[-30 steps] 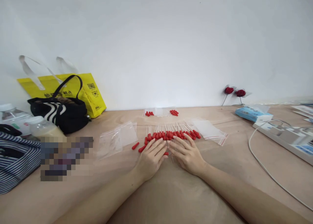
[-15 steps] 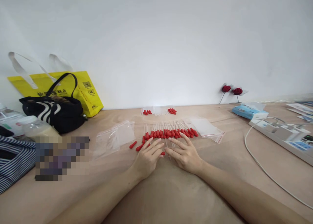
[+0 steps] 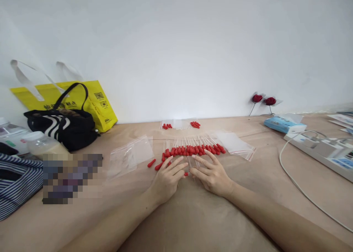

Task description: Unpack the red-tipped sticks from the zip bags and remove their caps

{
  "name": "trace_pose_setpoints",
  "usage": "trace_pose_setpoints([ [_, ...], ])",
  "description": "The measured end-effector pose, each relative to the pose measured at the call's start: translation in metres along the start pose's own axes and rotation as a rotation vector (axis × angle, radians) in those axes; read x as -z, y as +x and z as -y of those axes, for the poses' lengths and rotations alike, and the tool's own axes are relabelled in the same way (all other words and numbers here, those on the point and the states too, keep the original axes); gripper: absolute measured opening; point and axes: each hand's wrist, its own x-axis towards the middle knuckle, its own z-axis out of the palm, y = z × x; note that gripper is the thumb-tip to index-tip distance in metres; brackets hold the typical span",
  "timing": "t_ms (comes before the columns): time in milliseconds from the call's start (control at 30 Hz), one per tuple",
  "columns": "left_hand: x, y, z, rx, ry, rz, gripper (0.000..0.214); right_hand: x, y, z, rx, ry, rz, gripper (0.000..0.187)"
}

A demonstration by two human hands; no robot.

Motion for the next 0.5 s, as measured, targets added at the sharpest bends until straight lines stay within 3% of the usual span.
trace_pose_setpoints([
  [333, 0.0016, -0.0006, -0.0013, -0.020, -0.010, 0.000, 0.033, 0.0013, -0.0024, -0.0022, -0.001, 0.019, 0.011, 0.020],
  [500, 0.0046, -0.0045, 0.0022, 0.108, -0.018, -0.063, 0.023, 0.0030, -0.0040, -0.0077, -0.127, -0.041, -0.032, 0.020],
])
